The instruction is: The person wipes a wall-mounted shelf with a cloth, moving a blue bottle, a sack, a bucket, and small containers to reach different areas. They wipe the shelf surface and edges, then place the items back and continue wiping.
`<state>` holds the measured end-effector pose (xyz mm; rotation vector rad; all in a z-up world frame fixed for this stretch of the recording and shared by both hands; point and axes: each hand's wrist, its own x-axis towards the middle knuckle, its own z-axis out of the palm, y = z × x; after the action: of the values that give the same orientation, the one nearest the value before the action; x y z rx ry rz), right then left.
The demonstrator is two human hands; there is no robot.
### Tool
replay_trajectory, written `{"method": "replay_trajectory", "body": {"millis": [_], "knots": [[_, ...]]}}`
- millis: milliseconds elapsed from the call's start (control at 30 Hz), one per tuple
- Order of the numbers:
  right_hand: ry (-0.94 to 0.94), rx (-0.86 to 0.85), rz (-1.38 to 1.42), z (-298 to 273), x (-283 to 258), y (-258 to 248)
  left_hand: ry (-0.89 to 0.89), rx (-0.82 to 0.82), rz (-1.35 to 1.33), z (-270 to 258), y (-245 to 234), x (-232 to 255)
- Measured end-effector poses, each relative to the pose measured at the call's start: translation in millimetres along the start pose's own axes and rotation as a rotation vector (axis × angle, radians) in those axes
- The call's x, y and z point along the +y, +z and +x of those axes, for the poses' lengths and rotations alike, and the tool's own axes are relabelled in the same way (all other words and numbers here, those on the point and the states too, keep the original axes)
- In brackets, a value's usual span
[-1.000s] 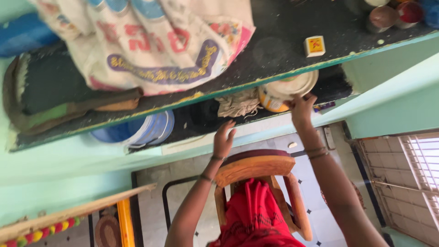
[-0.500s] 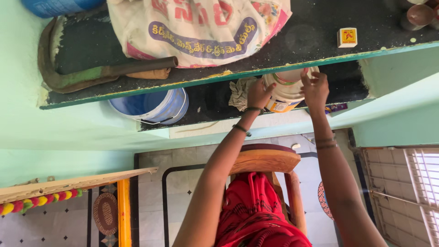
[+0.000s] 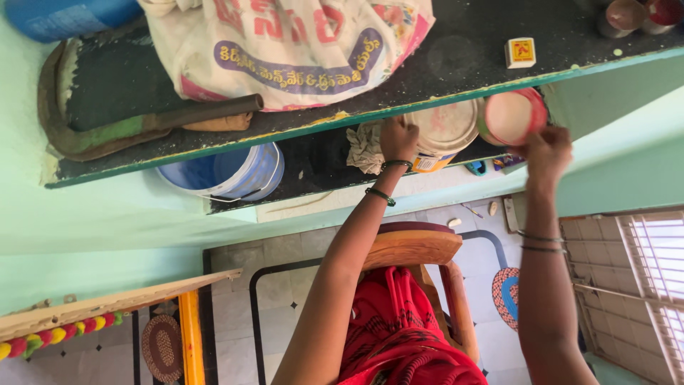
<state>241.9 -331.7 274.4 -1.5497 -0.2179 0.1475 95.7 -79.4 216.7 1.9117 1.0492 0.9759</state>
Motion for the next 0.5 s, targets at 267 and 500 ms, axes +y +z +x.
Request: {"method": "replay_trajectory", "body": {"millis": [267,500], "knots": [[0.087,0.171,-0.029,-28,23,-75,-0.352,-0.178,-0.463,16,-2,-2],[0.121,0.161,-0.091,-55,42,-87,-0.589,0.058,-0.947,45,-67,-97]]}}
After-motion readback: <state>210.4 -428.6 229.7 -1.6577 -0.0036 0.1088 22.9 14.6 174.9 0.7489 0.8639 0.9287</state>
